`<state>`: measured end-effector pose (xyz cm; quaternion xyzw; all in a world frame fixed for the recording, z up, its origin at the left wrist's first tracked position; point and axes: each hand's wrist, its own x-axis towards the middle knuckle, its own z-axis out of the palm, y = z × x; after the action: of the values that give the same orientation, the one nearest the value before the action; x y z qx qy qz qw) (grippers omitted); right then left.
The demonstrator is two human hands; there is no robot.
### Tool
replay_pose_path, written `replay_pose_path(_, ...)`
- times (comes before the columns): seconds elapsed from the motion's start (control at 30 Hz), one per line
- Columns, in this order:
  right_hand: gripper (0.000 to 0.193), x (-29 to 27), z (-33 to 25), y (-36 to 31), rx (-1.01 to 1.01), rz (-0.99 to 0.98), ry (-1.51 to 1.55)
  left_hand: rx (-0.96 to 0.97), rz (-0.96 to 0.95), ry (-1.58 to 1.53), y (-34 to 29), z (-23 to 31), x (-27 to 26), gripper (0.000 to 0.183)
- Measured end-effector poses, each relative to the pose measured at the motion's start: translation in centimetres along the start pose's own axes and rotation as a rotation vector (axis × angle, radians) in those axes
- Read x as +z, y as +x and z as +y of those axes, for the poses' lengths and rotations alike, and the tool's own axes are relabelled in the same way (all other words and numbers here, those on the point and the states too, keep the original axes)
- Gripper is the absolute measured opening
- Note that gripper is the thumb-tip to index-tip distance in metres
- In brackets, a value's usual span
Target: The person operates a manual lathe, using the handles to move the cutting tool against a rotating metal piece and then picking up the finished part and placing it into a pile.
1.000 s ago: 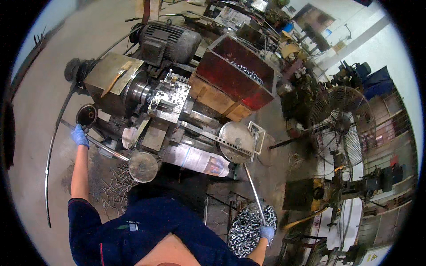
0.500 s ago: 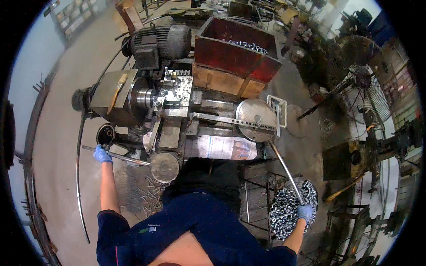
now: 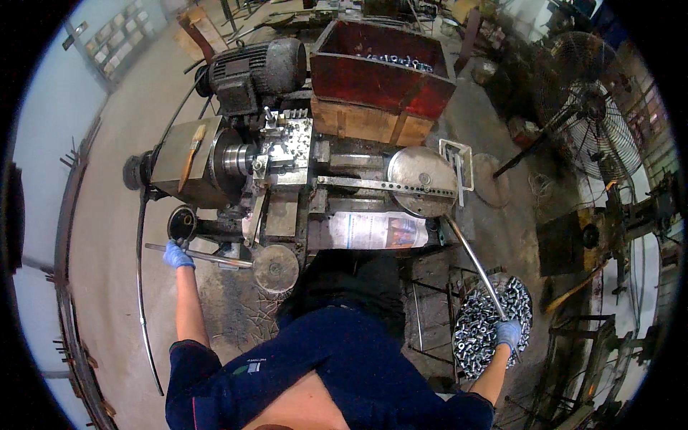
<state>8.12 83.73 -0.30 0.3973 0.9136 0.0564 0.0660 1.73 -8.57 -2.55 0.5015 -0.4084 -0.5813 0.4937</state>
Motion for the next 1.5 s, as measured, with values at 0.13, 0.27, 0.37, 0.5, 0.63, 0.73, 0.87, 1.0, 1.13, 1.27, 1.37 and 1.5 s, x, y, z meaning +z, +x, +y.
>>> replay_pose_path(0.13, 0.035, 0.1, 0.1, -0.1, -0.002, 0.009, 0.009, -0.038, 0.026, 0.006, -0.6, 0.6, 0.2, 0.015)
replay_pose_path(0.27, 0.033, -0.1, -0.1, -0.6, 0.025, -0.022, -0.009, -0.043, -0.002, 0.004, -0.6, 0.5, 0.7, 0.016)
replay_pose_path(0.37, 0.034, -2.6, -1.8, -1.9, 0.034, -0.116, 0.035, -0.043, 0.008, 0.004, 0.0, 0.3, -0.4, 0.016)
replay_pose_path(0.5, 0.034, -0.7, -0.5, -1.2, 0.069, -0.061, 0.031, -0.041, -0.003, -0.005, 0.1, -0.1, 0.3, 0.016)
replay_pose_path(0.63, 0.034, -1.4, -1.3, -1.8, 0.101, -0.051, 0.021, -0.028, -0.004, -0.035, 0.2, -0.3, 0.1, 0.017)
replay_pose_path(0.73, 0.035, -1.6, -1.3, -2.1, 0.071, -0.057, 0.035, -0.042, -0.001, -0.006, 0.0, -0.1, 0.0, 0.017)
replay_pose_path(0.87, 0.037, -1.2, -1.0, -2.1, 0.083, -0.056, 0.049, -0.038, 0.000, -0.006, -0.3, 0.2, 0.2, 0.018)
replay_pose_path(1.0, 0.037, -1.3, -1.2, -2.5, 0.086, -0.045, 0.053, -0.042, -0.002, -0.055, -0.1, 0.1, 0.2, 0.017)
replay_pose_path(1.13, 0.037, -2.5, -2.1, -3.4, 0.102, -0.071, 0.041, -0.062, -0.025, -0.047, 0.2, 0.0, 0.0, 0.017)
replay_pose_path(1.27, 0.034, -2.5, -2.0, -3.6, 0.066, -0.061, -0.001, -0.060, -0.022, -0.032, 0.1, 0.1, -0.1, 0.016)
replay_pose_path(1.37, 0.034, -1.5, -1.4, -3.2, 0.049, -0.026, -0.001, -0.063, 0.000, -0.033, 0.6, -0.2, -0.2, 0.016)
replay_pose_path(1.5, 0.035, -0.8, -1.2, -2.6, 0.047, -0.037, 0.024, -0.068, -0.003, -0.028, 0.1, -0.1, 0.3, 0.016)
